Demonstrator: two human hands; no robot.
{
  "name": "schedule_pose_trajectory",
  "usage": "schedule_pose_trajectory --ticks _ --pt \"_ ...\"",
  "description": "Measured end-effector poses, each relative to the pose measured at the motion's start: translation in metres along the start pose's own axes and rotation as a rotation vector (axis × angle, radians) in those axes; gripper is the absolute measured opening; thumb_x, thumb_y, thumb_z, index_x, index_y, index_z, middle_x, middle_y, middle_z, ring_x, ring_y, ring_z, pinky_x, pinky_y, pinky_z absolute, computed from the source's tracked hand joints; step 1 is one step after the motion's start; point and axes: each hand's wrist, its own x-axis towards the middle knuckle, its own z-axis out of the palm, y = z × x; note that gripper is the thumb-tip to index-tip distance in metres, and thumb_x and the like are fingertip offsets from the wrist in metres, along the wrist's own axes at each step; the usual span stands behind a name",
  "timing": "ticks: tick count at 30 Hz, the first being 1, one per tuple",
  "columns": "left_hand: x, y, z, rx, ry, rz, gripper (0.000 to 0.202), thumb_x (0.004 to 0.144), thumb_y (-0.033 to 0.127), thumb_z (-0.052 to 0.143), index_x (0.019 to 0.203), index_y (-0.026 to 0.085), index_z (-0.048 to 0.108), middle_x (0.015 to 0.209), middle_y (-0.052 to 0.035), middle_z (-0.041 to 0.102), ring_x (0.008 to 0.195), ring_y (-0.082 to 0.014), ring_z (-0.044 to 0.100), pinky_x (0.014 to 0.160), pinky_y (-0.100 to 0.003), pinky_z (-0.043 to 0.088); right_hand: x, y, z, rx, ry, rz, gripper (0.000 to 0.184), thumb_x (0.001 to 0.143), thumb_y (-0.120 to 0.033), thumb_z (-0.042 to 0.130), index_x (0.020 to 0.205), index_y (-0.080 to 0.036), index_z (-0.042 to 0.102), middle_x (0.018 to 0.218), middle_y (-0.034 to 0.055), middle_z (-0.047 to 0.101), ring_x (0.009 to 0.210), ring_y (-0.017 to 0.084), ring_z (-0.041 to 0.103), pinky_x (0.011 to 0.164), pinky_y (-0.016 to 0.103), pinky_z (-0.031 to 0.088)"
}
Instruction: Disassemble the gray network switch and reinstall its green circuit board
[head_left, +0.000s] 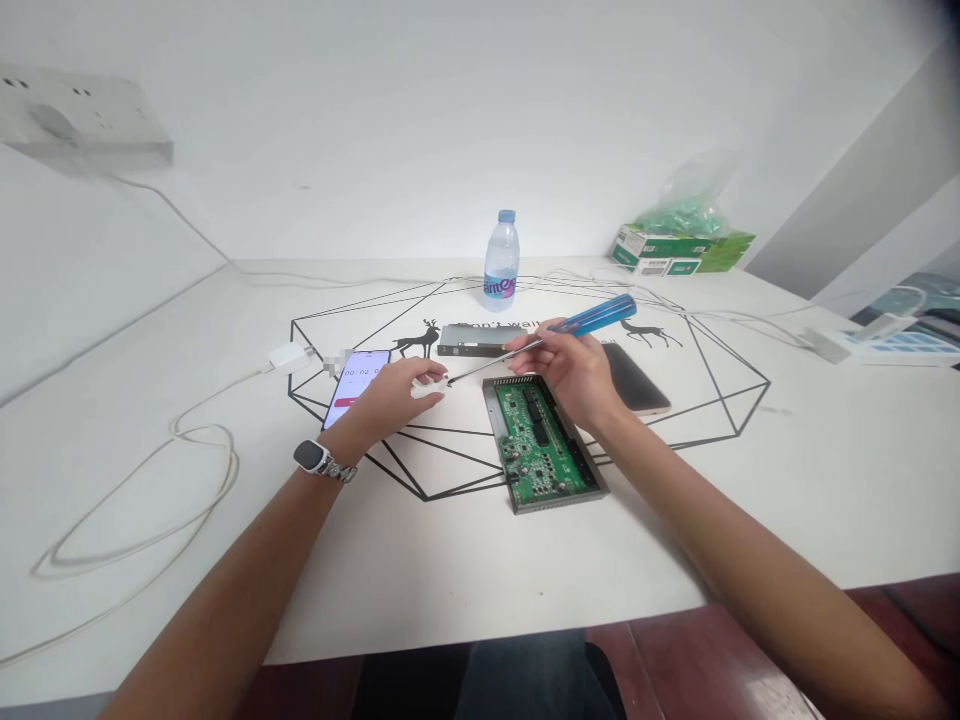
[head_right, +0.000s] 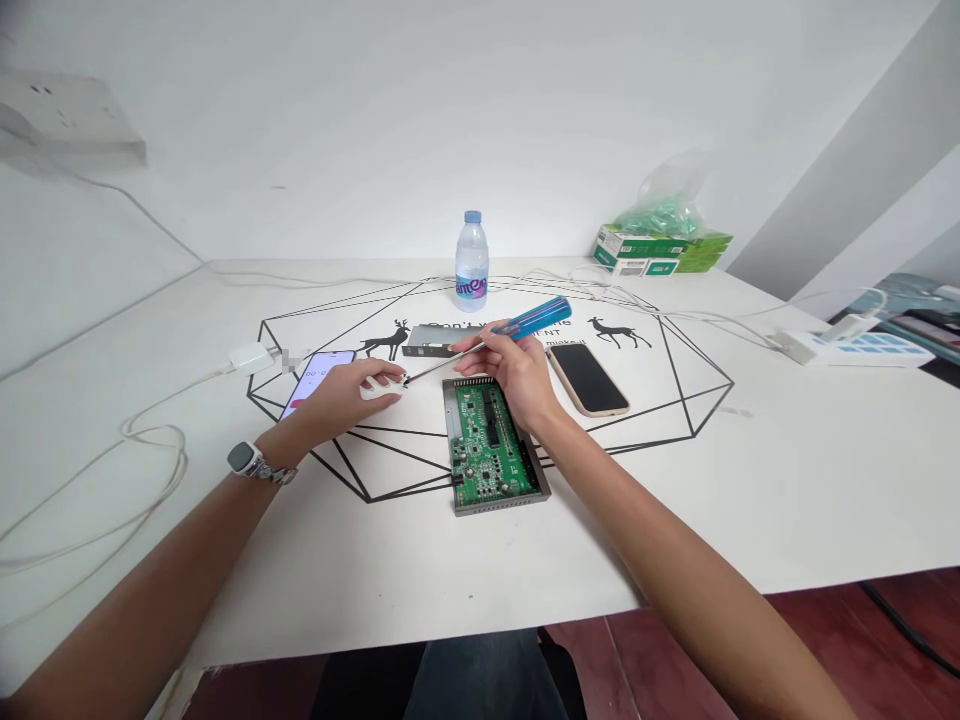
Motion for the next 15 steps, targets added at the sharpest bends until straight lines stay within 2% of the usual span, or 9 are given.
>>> schedule_pose_trajectory --ticks 4,9,15 --pt "0.0 0.006 0.005 -0.062 -0.015 0.001 0.033 0.084 0.045 0.075 0.109 0.023 0.075 0.108 -0.006 0.078 0.095 -0.0216 0.071 0.083 -0.034 0.058 -0.001 -0.005 -0.004 0.007 0.036 0.016 0.014 0.084 -0.032 0.067 0.08 -0.023 0.056 0.085 0.0055 0.079 0.067 0.018 0.071 0.071 0.035 0.058" --pt "-0.001 0.013 0.012 -0.154 -0.008 -0.011 0.031 0.091 0.052 0.068 0.093 0.022 0.078 0.095 -0.0043 0.08 0.085 -0.0187 0.071 0.076 -0.03 0.056 -0.001 -0.007 -0.006 0.043 0.04 0.025 0.012 0.083 -0.029 0.066 0.079 -0.023 0.057 0.084 0.0055 0.079 0.066 0.018 0.07 0.071 0.035 0.057" --pt "-0.002 0.017 0.012 -0.136 0.025 0.019 0.032 0.093 0.049 0.063 0.083 0.021 0.076 0.083 -0.0032 0.08 0.075 -0.0179 0.071 0.074 -0.029 0.057 0.0 -0.007 -0.007 0.041 0.032 0.001 0.013 0.083 -0.03 0.065 0.079 -0.024 0.054 0.081 0.0039 0.078 0.064 0.017 0.068 0.069 0.034 0.056"
